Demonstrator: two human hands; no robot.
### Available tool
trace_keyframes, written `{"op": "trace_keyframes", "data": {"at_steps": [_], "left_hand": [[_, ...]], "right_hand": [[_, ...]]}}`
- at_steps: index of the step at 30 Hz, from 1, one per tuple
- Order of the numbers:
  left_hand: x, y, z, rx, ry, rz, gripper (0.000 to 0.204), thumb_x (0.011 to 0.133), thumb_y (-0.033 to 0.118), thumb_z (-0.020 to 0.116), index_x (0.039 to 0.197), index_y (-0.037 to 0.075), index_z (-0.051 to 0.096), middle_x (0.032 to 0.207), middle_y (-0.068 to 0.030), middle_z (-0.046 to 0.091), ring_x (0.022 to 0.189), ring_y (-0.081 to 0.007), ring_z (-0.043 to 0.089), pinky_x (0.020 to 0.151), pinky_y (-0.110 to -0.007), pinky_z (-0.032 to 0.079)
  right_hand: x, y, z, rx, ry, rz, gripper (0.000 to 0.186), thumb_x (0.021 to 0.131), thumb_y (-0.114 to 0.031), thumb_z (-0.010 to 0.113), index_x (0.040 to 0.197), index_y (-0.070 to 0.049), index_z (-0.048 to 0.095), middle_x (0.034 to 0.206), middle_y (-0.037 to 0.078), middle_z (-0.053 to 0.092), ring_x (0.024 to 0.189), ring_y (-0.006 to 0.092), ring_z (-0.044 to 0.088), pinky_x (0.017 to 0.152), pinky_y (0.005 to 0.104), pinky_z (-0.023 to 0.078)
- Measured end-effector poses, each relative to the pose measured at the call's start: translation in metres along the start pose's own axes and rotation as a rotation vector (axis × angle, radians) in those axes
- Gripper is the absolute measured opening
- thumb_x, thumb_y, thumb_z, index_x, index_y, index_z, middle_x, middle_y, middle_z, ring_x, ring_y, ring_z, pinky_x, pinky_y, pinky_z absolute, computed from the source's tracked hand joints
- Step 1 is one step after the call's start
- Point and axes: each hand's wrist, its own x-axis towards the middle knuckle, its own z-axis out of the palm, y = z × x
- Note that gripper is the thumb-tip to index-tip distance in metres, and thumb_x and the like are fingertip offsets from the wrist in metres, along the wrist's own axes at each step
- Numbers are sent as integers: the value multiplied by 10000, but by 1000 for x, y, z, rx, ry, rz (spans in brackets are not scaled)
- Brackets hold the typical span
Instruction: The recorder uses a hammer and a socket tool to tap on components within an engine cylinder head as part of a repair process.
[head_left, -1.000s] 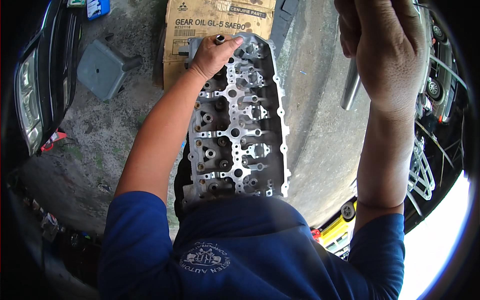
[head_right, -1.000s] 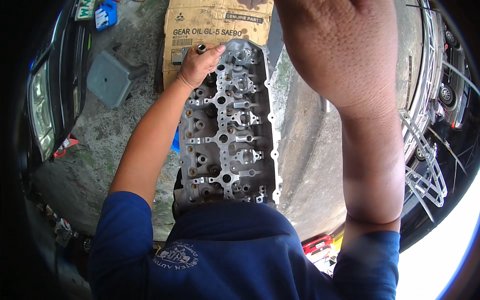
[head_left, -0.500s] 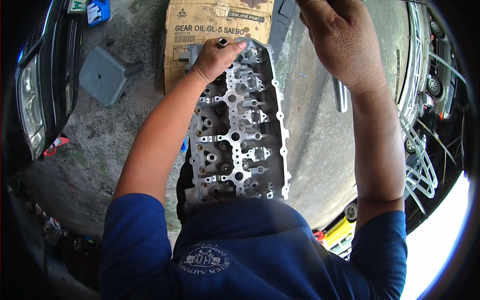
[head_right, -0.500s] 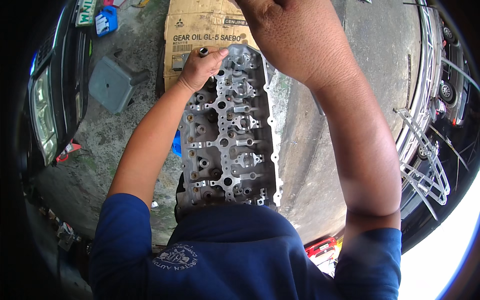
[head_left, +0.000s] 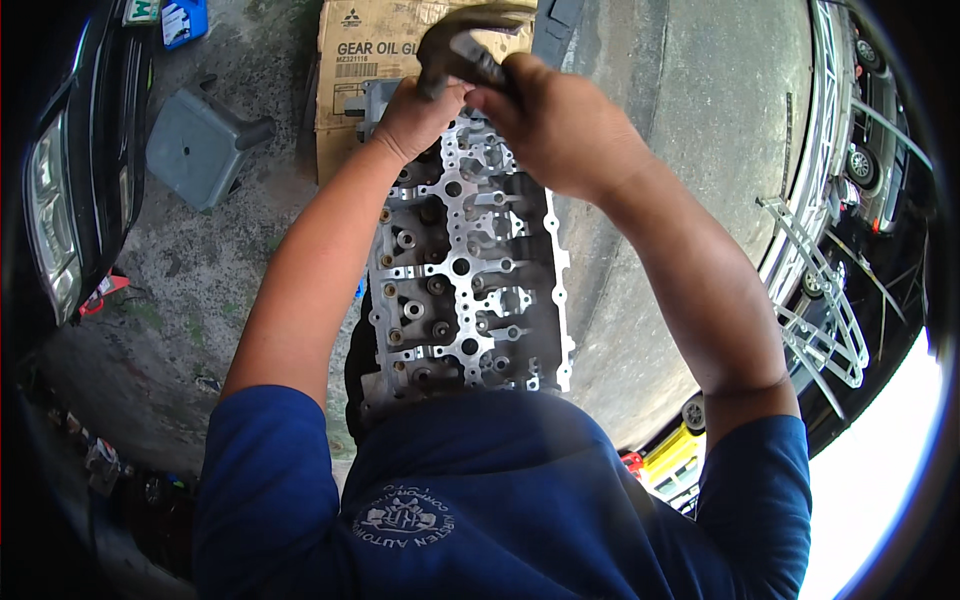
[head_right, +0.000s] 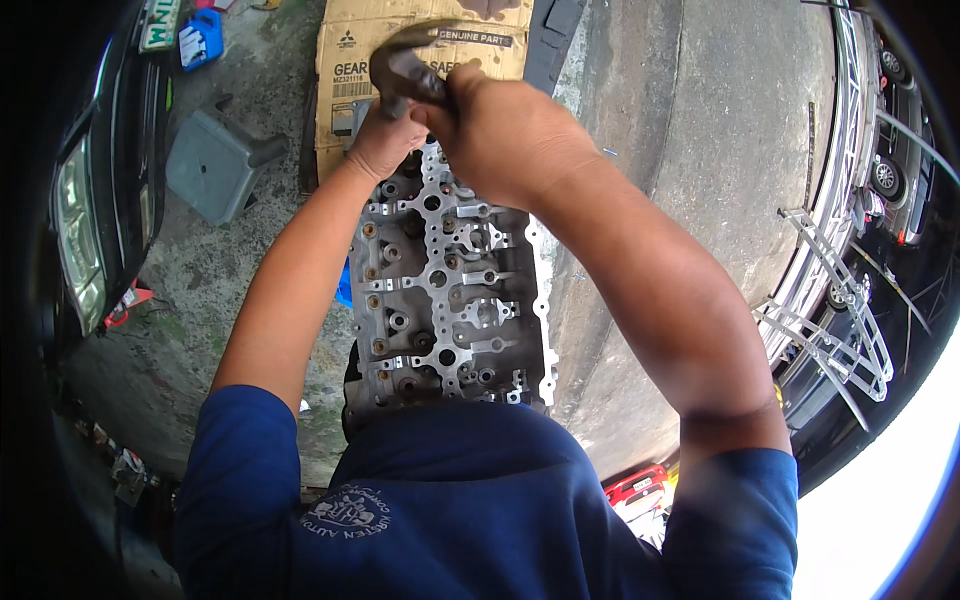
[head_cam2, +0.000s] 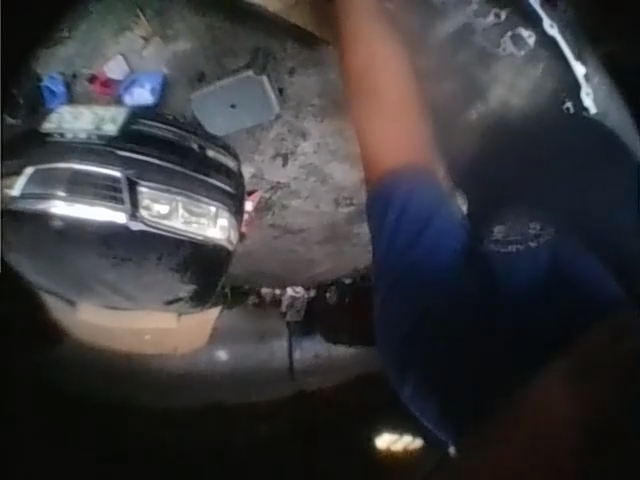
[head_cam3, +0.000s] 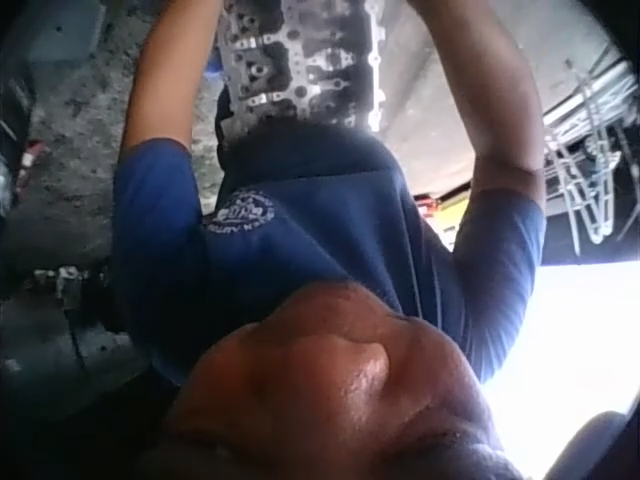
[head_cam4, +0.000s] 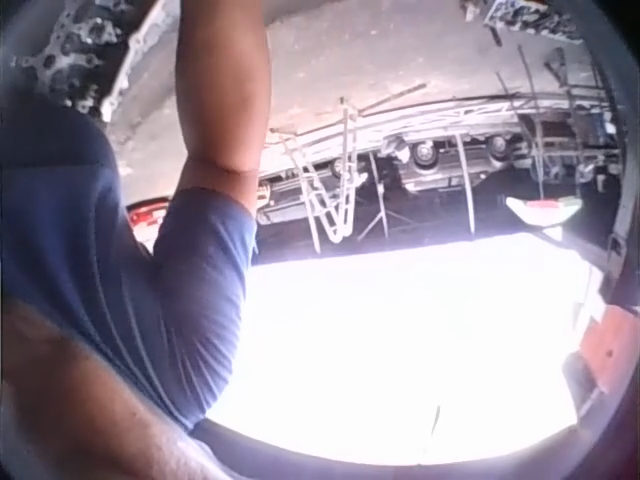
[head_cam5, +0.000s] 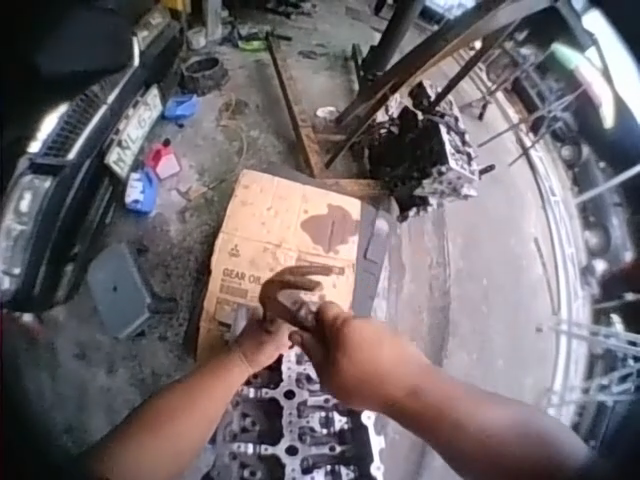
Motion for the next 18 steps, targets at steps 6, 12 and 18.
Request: {"op": "trace_keyframes", "data": {"at_steps": [6, 12, 18], "left_hand": [[-9, 38, 5, -276, -58, -184, 354, 912, 214, 619, 599, 119, 484, 543, 64, 398, 475, -54, 329, 457, -239, 273], [-36, 34, 2, -153, -147, -213, 439, 924, 257, 614, 553, 115, 426, 530, 60, 365, 495, -53, 303, 468, -252, 258], [-48, 30, 2, -140, -114, -246, 478, 920, 298, 611, 533, 92, 421, 513, 61, 364, 512, -51, 304, 477, -272, 251]], "right_hand": [[-4, 11, -31, 715, 406, -283, 327, 974, -292, 563, 1141, -11, 575, 885, 89, 654, 829, 178, 611, 713, 295, 496], [-21, 4, -40, 921, 332, -282, 312, 985, -204, 562, 1193, 29, 542, 1041, 45, 616, 973, 91, 514, 857, 246, 432], [-39, -12, -80, 817, 159, -372, 322, 980, -212, 570, 1191, 31, 546, 1040, 55, 617, 969, 97, 524, 854, 248, 435]]}}
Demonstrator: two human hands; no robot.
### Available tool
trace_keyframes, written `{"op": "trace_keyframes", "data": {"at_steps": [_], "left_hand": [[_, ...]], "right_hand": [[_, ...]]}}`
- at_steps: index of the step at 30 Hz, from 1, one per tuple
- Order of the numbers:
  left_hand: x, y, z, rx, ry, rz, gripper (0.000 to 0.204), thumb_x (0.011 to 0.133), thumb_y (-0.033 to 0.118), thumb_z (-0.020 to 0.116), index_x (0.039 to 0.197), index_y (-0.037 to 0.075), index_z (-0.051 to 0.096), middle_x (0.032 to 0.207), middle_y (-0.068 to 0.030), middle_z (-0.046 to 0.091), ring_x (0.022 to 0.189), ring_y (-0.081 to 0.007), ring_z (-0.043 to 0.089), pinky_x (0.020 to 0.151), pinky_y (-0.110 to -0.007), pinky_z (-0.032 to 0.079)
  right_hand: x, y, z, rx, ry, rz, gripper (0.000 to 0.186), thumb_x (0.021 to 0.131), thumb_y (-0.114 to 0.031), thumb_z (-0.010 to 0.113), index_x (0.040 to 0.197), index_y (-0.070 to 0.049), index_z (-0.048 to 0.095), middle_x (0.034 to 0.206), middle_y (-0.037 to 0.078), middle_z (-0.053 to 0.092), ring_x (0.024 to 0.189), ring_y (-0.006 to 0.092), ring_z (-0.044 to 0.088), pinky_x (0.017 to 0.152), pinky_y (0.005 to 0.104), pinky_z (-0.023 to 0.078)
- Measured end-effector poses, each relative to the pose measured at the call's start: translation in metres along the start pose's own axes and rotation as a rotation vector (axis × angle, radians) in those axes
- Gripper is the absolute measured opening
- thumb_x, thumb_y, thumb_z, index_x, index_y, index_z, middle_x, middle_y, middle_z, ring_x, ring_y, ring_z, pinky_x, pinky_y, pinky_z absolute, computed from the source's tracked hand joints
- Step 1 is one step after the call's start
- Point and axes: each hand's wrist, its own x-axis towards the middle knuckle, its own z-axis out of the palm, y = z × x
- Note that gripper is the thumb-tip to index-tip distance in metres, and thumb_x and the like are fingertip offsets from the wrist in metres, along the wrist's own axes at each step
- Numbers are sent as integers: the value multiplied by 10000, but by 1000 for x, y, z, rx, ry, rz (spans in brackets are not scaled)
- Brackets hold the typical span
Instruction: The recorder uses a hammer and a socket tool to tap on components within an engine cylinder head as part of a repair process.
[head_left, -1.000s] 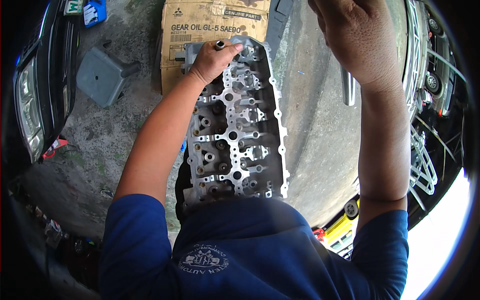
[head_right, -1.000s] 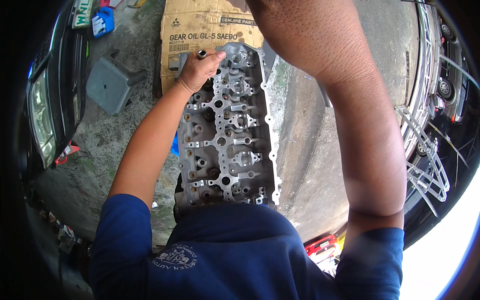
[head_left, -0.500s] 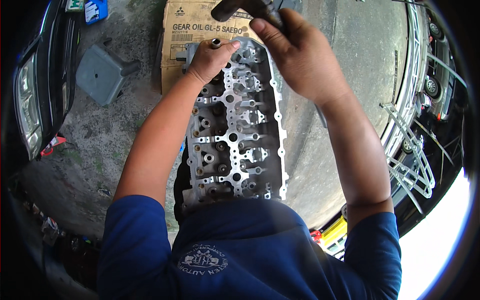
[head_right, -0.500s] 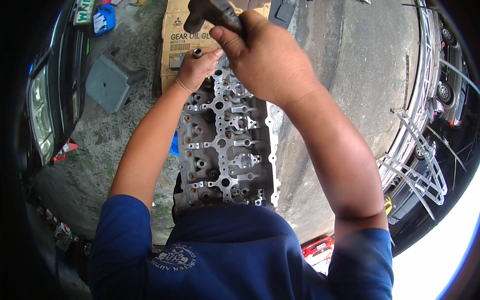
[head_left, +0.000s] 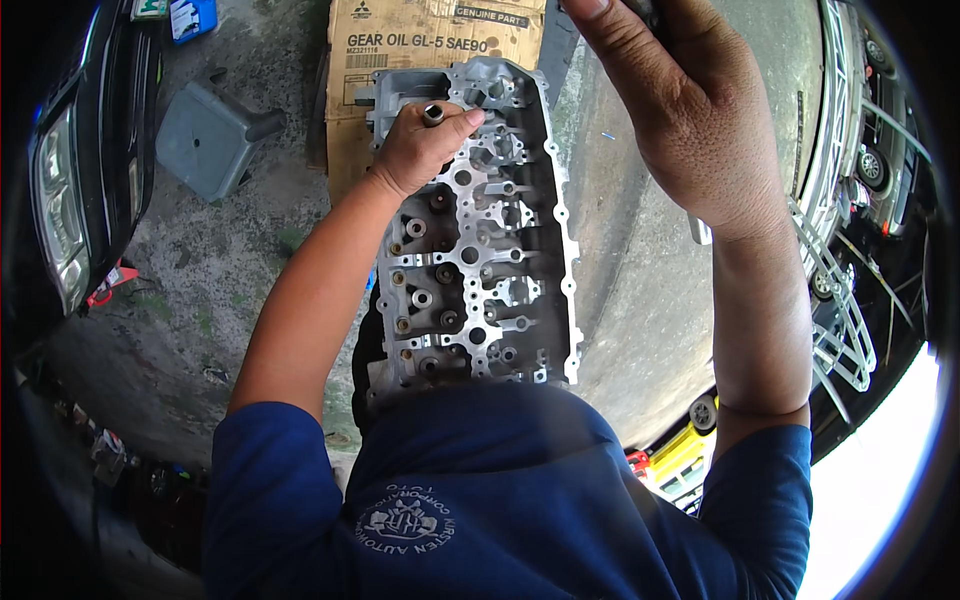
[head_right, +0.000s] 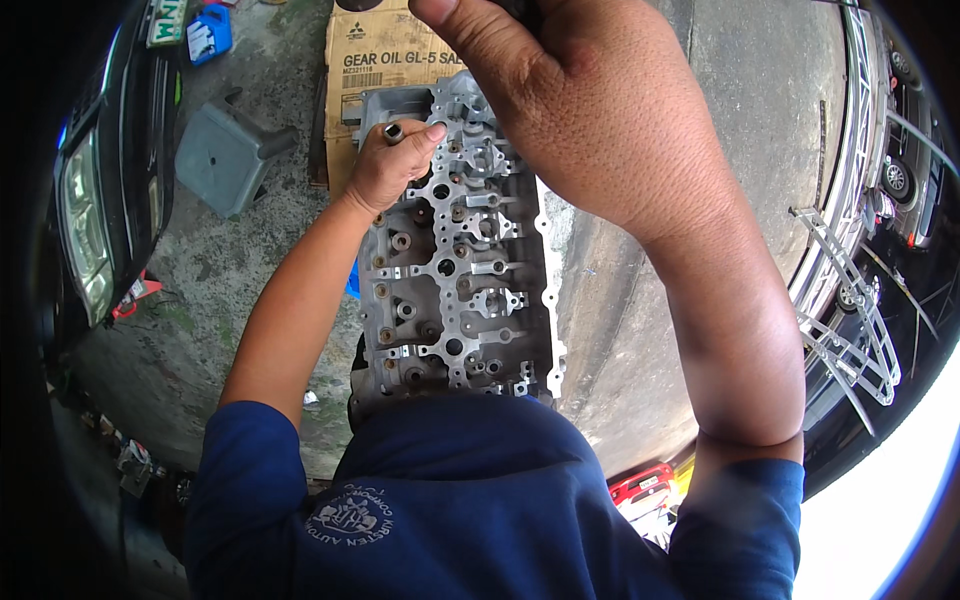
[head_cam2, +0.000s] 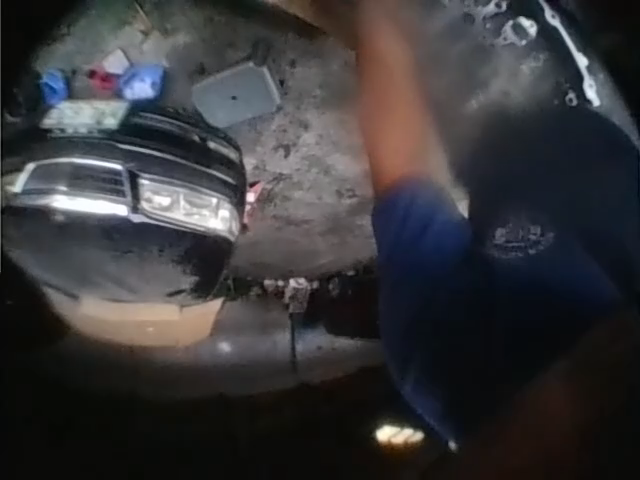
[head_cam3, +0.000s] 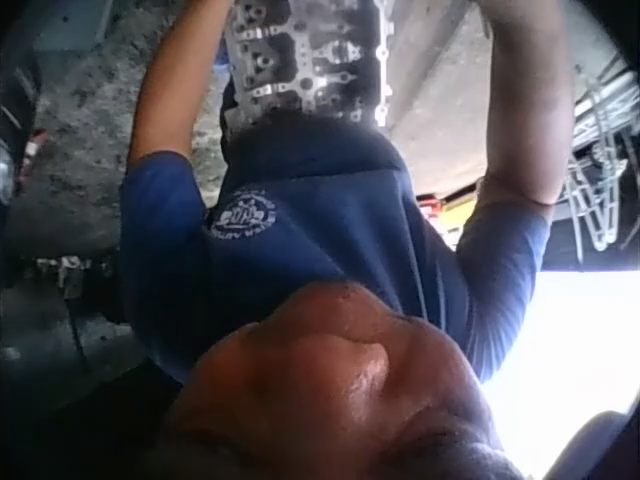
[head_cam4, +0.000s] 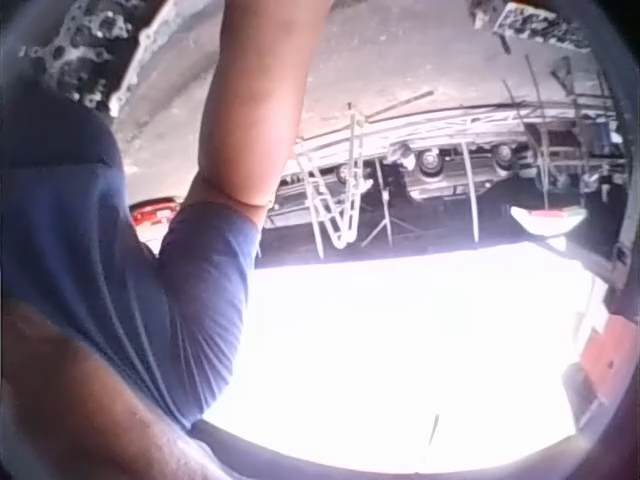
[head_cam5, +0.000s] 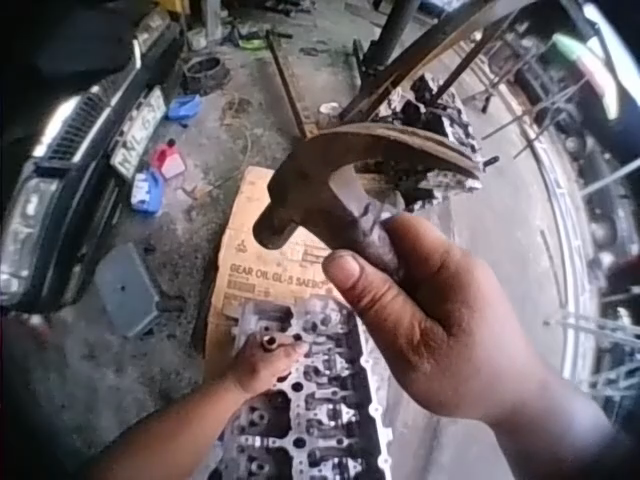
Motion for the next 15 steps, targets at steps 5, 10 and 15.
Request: {"op": "trace_keyframes", "data": {"at_steps": [5, 10, 15], "left_hand": [[1, -2, 2, 18, -38, 55, 411, 942, 207, 598, 578, 121, 428, 566, 70, 364, 484, -42, 303, 451, -226, 253], [1, 3, 5, 121, -32, 46, 405, 901, 249, 627, 564, 60, 506, 538, 72, 389, 551, -48, 330, 518, -268, 297], [4, -26, 0, 312, 28, 321, 270, 857, 280, 659, 877, 11, 681, 655, 34, 586, 633, -46, 476, 590, -258, 419]], "right_hand": [[-2, -17, -2, 3, -62, -147, 311, 986, -207, 554, 1206, 12, 542, 965, 39, 628, 864, 110, 562, 764, 253, 468], [-3, -2, 12, -307, 114, -451, 293, 1008, -218, 505, 1250, -57, 546, 916, 42, 639, 759, 135, 600, 706, 289, 522], [-36, 53, 48, -768, -304, 394, 429, 962, -465, 481, 1052, -47, 519, 813, 217, 667, 826, 402, 665, 756, 500, 526]]}}
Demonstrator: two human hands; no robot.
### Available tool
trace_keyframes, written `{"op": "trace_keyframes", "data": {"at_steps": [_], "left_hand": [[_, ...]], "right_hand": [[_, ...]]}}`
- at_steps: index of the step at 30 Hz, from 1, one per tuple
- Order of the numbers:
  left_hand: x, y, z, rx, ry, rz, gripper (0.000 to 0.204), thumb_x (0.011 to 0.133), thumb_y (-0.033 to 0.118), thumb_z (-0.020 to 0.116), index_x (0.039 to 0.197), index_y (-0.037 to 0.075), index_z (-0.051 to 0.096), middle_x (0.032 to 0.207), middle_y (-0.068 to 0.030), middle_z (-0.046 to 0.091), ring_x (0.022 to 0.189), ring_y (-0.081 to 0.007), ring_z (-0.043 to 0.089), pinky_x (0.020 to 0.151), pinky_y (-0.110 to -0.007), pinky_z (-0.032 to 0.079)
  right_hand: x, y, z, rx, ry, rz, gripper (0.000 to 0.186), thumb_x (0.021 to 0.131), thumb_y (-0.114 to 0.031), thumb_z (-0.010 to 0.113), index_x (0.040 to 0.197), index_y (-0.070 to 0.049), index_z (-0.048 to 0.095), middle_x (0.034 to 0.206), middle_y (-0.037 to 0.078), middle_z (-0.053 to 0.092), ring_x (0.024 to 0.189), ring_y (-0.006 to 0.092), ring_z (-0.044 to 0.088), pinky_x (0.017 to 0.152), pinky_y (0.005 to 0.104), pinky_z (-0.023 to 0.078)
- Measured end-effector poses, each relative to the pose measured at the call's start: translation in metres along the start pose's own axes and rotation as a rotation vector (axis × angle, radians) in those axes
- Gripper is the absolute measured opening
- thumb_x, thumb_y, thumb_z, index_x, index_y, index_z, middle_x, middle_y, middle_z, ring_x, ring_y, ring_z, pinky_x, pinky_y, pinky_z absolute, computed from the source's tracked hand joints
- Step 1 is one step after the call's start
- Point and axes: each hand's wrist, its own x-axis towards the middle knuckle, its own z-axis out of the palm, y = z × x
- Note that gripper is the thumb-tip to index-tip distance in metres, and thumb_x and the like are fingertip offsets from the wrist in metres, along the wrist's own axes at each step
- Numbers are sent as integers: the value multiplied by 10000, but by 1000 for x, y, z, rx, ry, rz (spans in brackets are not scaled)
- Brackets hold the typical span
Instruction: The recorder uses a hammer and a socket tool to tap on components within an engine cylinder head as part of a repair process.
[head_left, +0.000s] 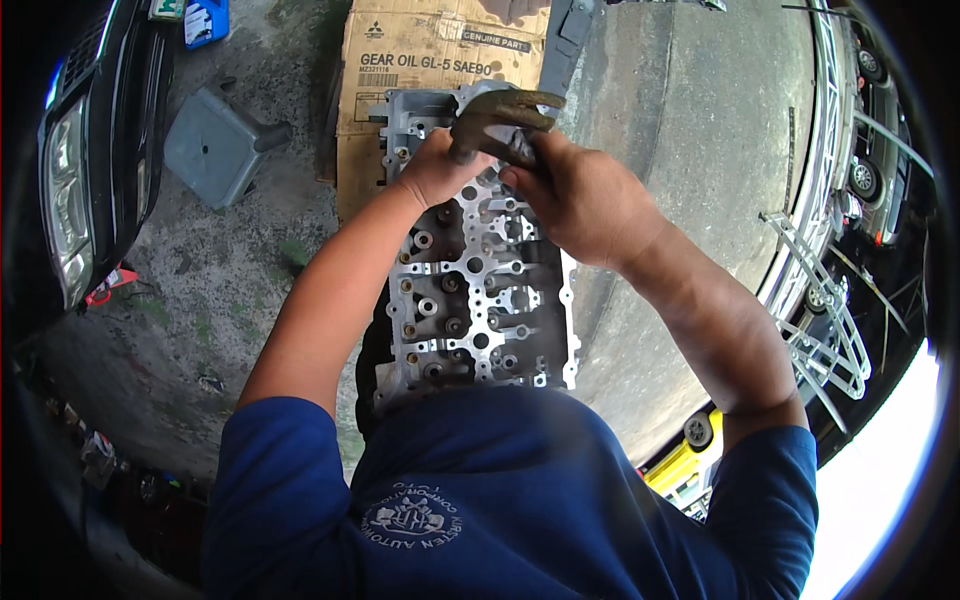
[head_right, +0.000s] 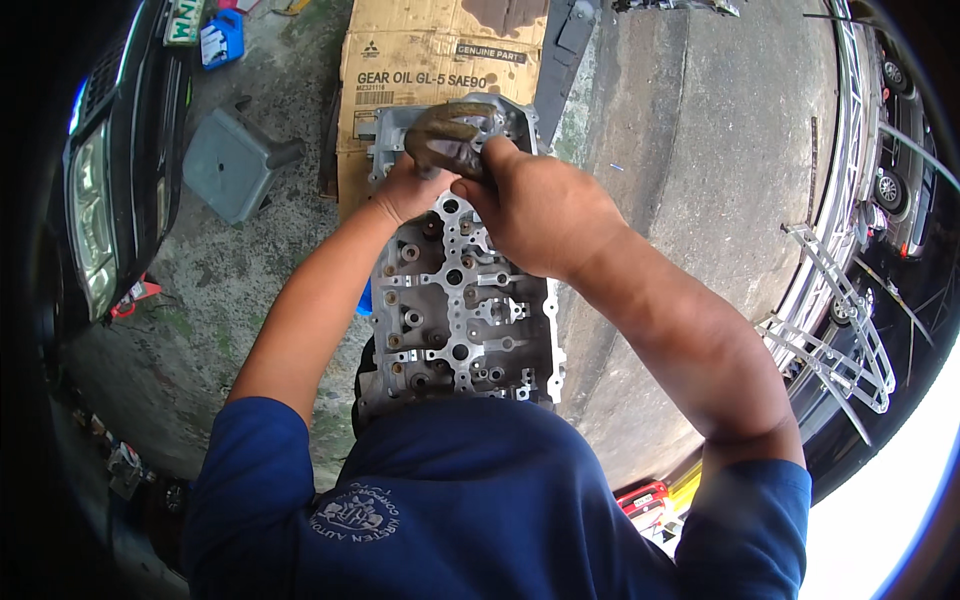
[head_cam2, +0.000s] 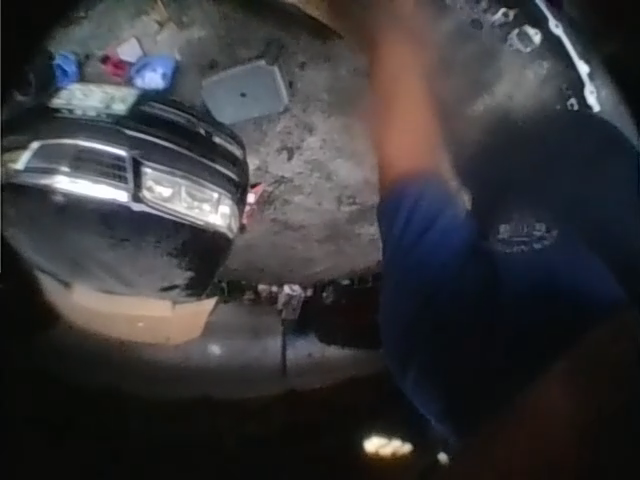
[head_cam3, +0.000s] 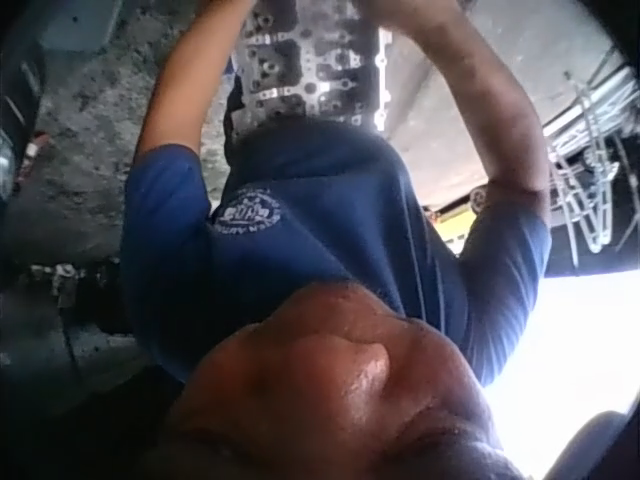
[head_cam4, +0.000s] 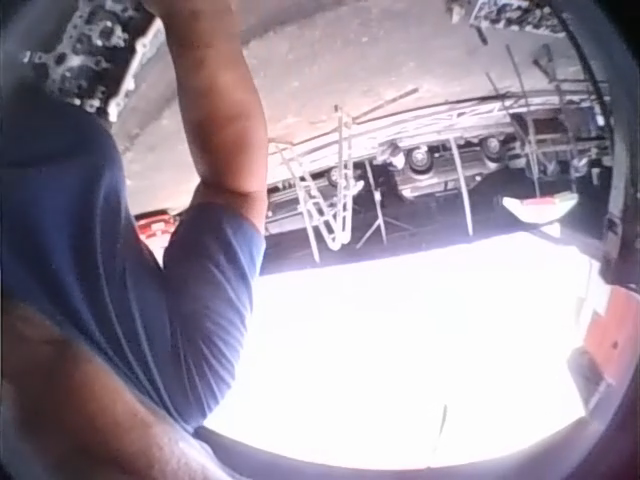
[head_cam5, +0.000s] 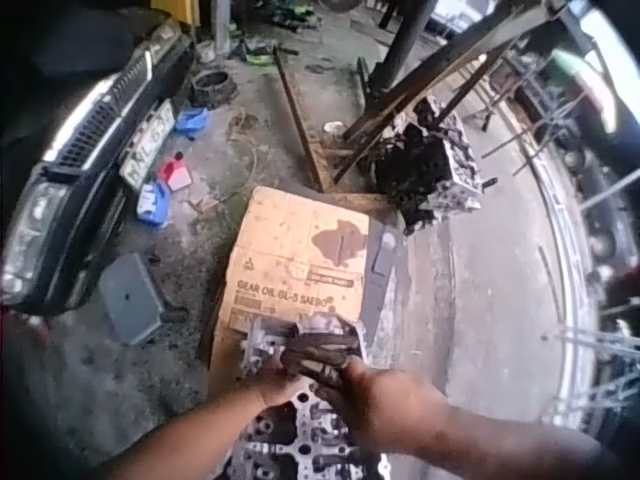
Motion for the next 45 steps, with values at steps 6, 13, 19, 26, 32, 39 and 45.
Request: {"op": "trace_keyframes", "data": {"at_steps": [6, 13, 19, 26, 32, 39, 45], "left_hand": [[15, 39, -11, -370, 17, -283, 369, 896, 283, 637, 608, 62, 575, 531, 62, 437, 514, -42, 364, 483, -242, 298], [3, 28, -3, -349, -21, -299, 406, 908, 265, 628, 576, 55, 526, 516, 60, 398, 512, -47, 340, 477, -265, 276], [2, 24, -5, -280, -49, -253, 349, 925, 195, 606, 608, 94, 502, 565, 60, 412, 501, -37, 342, 462, -224, 271], [-4, 21, -13, -47, -38, -267, 346, 879, 284, 638, 650, 28, 594, 548, 47, 487, 559, -56, 409, 519, -268, 350], [7, 35, -12, -471, -24, -286, 337, 888, 247, 645, 626, 43, 585, 550, 55, 464, 529, -45, 389, 495, -249, 319], [3, 31, -2, -223, -60, -281, 296, 890, 249, 645, 697, 25, 654, 586, 47, 511, 595, -52, 435, 561, -252, 373], [6, 31, 1, -256, -85, -284, 279, 889, 246, 642, 721, 24, 658, 603, 35, 536, 603, -56, 446, 576, -256, 387]], "right_hand": [[-15, 17, -7, 475, 410, -102, 337, 949, -373, 591, 1003, -45, 534, 665, 161, 624, 630, 312, 659, 571, 379, 493], [-20, 1, -47, 472, 424, -127, 291, 985, -288, 558, 1119, -29, 562, 830, 10, 585, 756, 59, 500, 671, 200, 417], [3, -11, -41, 705, 637, -488, 240, 997, -254, 533, 1099, -38, 557, 783, 5, 608, 695, 101, 562, 648, 225, 467], [-8, 7, -8, 90, 55, 17, 377, 963, -408, 534, 1055, -43, 525, 767, 201, 657, 767, 361, 678, 670, 432, 521], [-10, 8, -23, 486, 435, -88, 332, 955, -361, 593, 1009, -35, 560, 650, 97, 623, 602, 154, 610, 574, 305, 481], [-9, 0, -55, 709, 485, -430, 277, 992, -250, 551, 1137, -14, 563, 852, 4, 597, 752, 44, 500, 658, 184, 408], [2, -4, -27, 640, 541, -454, 290, 996, -271, 535, 1122, -10, 527, 758, 13, 611, 665, 131, 566, 627, 250, 471]]}}
